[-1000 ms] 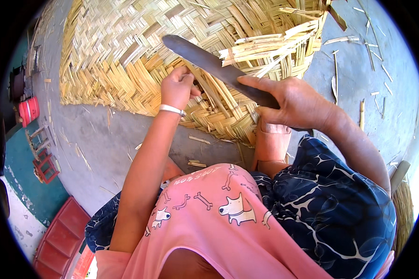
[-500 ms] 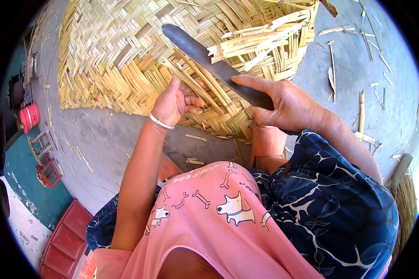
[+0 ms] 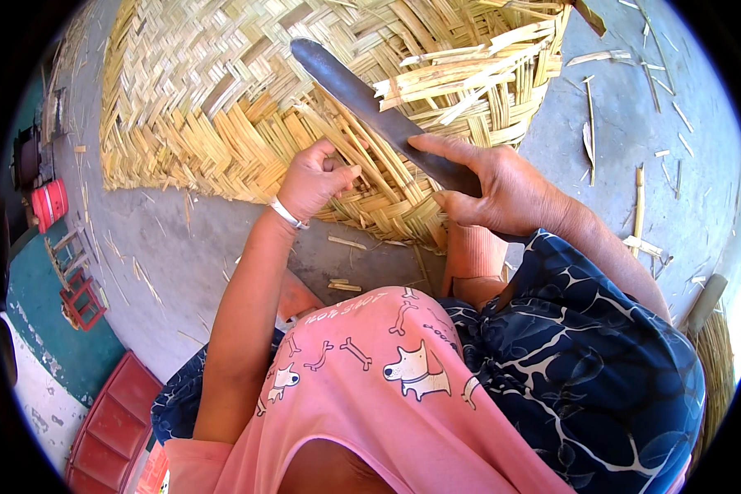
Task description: The person is weaving a large mat using dried palm leaves. They use a knife to trim and adjust the leaves, securing them into the woven structure.
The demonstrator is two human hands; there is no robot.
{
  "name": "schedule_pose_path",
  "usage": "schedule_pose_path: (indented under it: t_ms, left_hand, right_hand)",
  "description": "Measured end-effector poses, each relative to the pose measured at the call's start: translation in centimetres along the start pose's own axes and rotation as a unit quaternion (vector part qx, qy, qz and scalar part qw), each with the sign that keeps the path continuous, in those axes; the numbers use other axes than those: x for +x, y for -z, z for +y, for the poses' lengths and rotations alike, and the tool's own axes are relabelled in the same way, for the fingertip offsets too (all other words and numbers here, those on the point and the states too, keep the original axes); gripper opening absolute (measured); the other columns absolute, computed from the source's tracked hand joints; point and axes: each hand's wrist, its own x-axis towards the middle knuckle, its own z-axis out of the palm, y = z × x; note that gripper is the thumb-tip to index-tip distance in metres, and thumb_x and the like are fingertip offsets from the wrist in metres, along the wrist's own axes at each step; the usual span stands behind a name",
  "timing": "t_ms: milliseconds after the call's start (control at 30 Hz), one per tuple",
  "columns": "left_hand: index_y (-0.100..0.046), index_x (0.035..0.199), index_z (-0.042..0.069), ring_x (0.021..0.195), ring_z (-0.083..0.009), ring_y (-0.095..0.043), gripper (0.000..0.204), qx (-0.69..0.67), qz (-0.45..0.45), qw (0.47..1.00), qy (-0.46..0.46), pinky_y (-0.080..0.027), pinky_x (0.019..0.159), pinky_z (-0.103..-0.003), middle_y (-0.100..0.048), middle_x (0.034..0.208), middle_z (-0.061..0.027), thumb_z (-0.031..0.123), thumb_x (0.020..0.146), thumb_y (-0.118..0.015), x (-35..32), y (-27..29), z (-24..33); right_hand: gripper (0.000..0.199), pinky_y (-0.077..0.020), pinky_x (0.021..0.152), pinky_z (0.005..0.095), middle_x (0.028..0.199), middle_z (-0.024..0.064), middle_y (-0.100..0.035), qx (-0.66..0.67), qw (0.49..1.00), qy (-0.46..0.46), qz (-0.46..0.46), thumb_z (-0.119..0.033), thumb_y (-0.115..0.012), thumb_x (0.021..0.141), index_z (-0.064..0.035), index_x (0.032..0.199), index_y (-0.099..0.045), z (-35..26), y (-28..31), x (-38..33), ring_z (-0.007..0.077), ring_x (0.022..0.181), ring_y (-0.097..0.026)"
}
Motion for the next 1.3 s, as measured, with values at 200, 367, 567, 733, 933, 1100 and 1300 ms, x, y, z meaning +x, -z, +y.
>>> schedule_pose_path:
  t_ms: [200,367,567,733,933,1100,1300]
  left_hand:
    - [-0.062,0.111,0.004,0.061,-0.0073,-0.051,0.033,0.072,0.025,0.996,-0.056,-0.047,0.057,-0.025,-0.055,0.083,0.0006,0.003,0.079,-0.068,-0.3,-1.3,-0.1]
    - [-0.063,0.108,0.000,0.065,-0.0094,-0.054,0.028,0.020,0.017,0.997,-0.072,-0.049,0.059,-0.026,-0.054,0.096,-0.0033,0.001,0.081,-0.067,-0.2,-1.7,-0.3]
    - [-0.064,0.102,-0.003,0.067,-0.0096,-0.058,0.018,-0.056,0.030,0.996,-0.056,-0.048,0.057,-0.024,-0.055,0.096,-0.0026,0.000,0.084,-0.065,0.2,-2.0,-0.5]
    - [-0.062,0.088,-0.004,0.056,-0.0098,-0.058,0.011,-0.080,0.137,0.987,-0.039,-0.046,0.050,-0.024,-0.059,0.076,-0.0038,0.004,0.084,-0.068,0.2,-2.9,-0.7]
    - [-0.062,0.080,-0.001,0.046,-0.0108,-0.056,0.014,-0.131,0.250,0.959,0.002,-0.043,0.042,-0.024,-0.057,0.059,-0.0040,0.011,0.084,-0.069,-0.5,-3.4,-1.7]
    - [-0.059,0.073,0.001,0.045,-0.0111,-0.057,0.025,-0.127,0.272,0.952,0.053,-0.043,0.038,-0.024,-0.058,0.056,-0.0050,0.019,0.086,-0.071,0.2,-3.6,-0.8]
    - [-0.057,0.072,0.005,0.047,-0.0107,-0.059,0.025,-0.164,0.284,0.942,0.073,-0.042,0.037,-0.024,-0.060,0.061,-0.0038,0.021,0.088,-0.068,0.4,-3.4,-0.7]
  right_hand:
    - [0.062,-0.0491,0.083,0.0311,0.103,0.0124,-0.065,0.006,0.999,-0.034,-0.016,-0.006,-0.060,0.079,-0.0118,0.139,-0.047,-0.4,0.3,0.3,0.0166,0.087,-0.062]
    - [0.062,-0.0483,0.086,0.0315,0.107,0.0124,-0.064,0.018,0.999,-0.032,-0.025,-0.006,-0.059,0.079,-0.0113,0.139,-0.046,-0.3,0.3,0.4,0.0176,0.090,-0.061]
    - [0.062,-0.0481,0.087,0.0322,0.109,0.0142,-0.064,0.016,1.000,0.004,0.006,-0.006,-0.059,0.079,-0.0105,0.139,-0.046,0.3,-0.3,0.4,0.0155,0.092,-0.060]
    - [0.062,-0.0478,0.089,0.0319,0.112,0.0148,-0.064,0.010,1.000,0.003,-0.011,-0.006,-0.059,0.078,-0.0088,0.139,-0.047,-1.0,0.1,0.4,0.0161,0.095,-0.061]
    - [0.063,-0.0509,0.083,0.0319,0.110,0.0172,-0.066,-0.013,0.995,0.079,-0.054,-0.012,-0.061,0.076,-0.0092,0.138,-0.048,-0.5,0.0,1.5,0.0192,0.089,-0.066]
    - [0.055,-0.0497,0.072,0.0259,0.102,0.0044,-0.066,0.261,0.932,-0.078,-0.238,-0.013,-0.060,0.086,-0.0110,0.139,-0.049,-1.8,-0.2,2.7,0.0102,0.080,-0.059]
    - [0.051,-0.0458,0.083,0.0236,0.110,0.0054,-0.062,0.246,0.932,-0.147,-0.221,-0.014,-0.060,0.089,-0.0077,0.138,-0.049,-2.2,-0.3,1.2,0.0087,0.095,-0.055]
